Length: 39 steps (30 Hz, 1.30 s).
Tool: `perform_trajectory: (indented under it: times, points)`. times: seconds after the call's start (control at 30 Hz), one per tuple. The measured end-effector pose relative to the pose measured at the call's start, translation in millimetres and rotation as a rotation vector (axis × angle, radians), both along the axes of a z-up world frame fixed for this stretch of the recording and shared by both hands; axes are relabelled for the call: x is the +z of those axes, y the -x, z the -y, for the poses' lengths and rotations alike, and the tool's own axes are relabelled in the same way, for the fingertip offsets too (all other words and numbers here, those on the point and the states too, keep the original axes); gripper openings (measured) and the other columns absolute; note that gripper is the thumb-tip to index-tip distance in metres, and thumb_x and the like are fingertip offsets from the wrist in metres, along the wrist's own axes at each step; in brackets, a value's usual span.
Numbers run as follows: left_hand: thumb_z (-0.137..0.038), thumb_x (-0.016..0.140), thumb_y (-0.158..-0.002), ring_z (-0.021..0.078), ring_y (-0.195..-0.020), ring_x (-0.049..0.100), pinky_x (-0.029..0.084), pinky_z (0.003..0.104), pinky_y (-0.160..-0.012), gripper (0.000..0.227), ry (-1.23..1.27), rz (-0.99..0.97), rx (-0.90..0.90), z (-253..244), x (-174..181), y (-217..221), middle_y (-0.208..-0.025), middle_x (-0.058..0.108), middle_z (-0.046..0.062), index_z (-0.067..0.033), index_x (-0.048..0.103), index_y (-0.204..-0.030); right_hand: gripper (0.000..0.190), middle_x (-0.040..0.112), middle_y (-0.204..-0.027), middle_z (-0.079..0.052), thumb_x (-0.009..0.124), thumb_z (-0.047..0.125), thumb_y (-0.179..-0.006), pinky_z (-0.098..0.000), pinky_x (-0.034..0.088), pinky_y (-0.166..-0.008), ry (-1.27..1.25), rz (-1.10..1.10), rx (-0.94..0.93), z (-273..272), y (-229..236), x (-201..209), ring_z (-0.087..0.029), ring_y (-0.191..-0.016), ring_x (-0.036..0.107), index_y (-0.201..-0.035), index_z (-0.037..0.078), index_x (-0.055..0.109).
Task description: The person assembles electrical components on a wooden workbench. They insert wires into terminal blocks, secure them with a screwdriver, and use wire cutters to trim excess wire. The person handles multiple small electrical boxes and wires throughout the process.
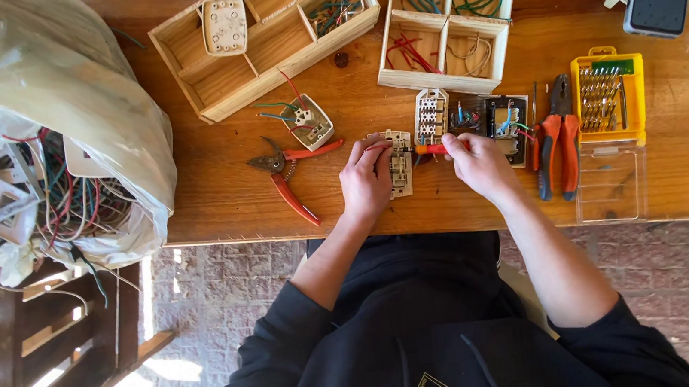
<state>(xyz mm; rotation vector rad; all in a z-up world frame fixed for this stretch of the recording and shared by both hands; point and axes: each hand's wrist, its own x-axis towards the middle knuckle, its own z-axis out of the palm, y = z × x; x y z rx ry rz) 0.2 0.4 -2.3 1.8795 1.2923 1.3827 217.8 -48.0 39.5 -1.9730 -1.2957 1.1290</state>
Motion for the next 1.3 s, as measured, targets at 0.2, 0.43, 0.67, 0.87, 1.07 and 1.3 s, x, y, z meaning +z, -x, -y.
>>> perform_trajectory:
  times: [0.2, 0.43, 0.67, 0.87, 1.07, 1.3]
  points:
    - [-0.015, 0.073, -0.096, 0.022, -0.103, 0.074, 0.061, 0.033, -0.082, 0.006, 0.0, -0.015, -0.013, -0.9, 2.7, 0.6, -0.099, 0.072, -0.005, -0.0133, 0.077, -0.092, 0.032, 0.056, -0.058, -0.009, 0.054, 0.021, -0.107, -0.0274, 0.043, -0.043, -0.025, -0.263, 0.063, 2.3, 5.6, 22.8, -0.018, -0.039, 0.054, -0.126, -0.005, 0.05]
    - [-0.013, 0.072, -0.096, 0.0247, -0.104, 0.074, 0.06, 0.038, -0.089, 0.006, 0.003, 0.006, -0.028, -1.2, 2.8, 0.2, -0.099, 0.072, -0.002, -0.0112, 0.077, -0.093, 0.035, 0.063, -0.053, -0.004, 0.057, 0.039, -0.107, -0.0356, 0.048, -0.07, 0.035, -0.03, 0.06, -1.4, 16.0, 60.4, -0.023, -0.056, 0.063, -0.115, 0.005, 0.064]
    - [-0.013, 0.073, -0.096, 0.0279, -0.103, 0.074, 0.059, 0.038, -0.094, 0.006, -0.007, 0.025, -0.023, -0.5, 2.7, -0.3, -0.098, 0.072, 0.0, -0.0099, 0.077, -0.094, 0.038, 0.056, -0.044, -0.001, 0.057, 0.042, -0.108, -0.0336, 0.046, -0.067, 0.025, -0.021, -0.004, -0.9, 14.8, 43.6, -0.022, -0.051, 0.06, -0.097, 0.009, 0.071]
    - [-0.014, 0.073, -0.097, 0.0274, -0.103, 0.074, 0.058, 0.039, -0.095, 0.007, -0.015, 0.028, -0.02, 0.0, 0.4, -0.4, -0.098, 0.072, 0.0, -0.0104, 0.078, -0.094, 0.048, 0.051, -0.04, -0.001, 0.055, 0.049, -0.107, -0.0321, 0.044, -0.062, 0.067, -0.067, -0.038, 2.5, 10.5, 22.7, -0.021, -0.046, 0.056, -0.08, 0.012, 0.071]
    - [-0.012, 0.073, -0.096, 0.028, -0.103, 0.074, 0.058, 0.04, -0.095, 0.006, -0.007, 0.035, -0.026, 0.6, 2.1, -0.6, -0.097, 0.072, 0.001, -0.0094, 0.078, -0.094, 0.057, 0.046, -0.037, 0.0, 0.054, 0.054, -0.107, -0.0293, 0.037, -0.05, 0.106, -0.173, -0.075, 4.0, 3.4, -3.8, -0.016, -0.035, 0.046, -0.071, 0.011, 0.066]
    - [-0.011, 0.073, -0.096, 0.0287, -0.103, 0.074, 0.058, 0.04, -0.094, 0.006, -0.018, 0.034, -0.028, 0.2, 3.1, 0.0, -0.097, 0.072, 0.002, -0.0086, 0.078, -0.093, 0.059, 0.037, -0.035, -0.002, 0.049, 0.051, -0.108, -0.0257, 0.029, -0.034, 0.178, -0.287, -0.066, 0.3, -0.2, 1.1, -0.014, -0.025, 0.033, -0.067, 0.01, 0.056]
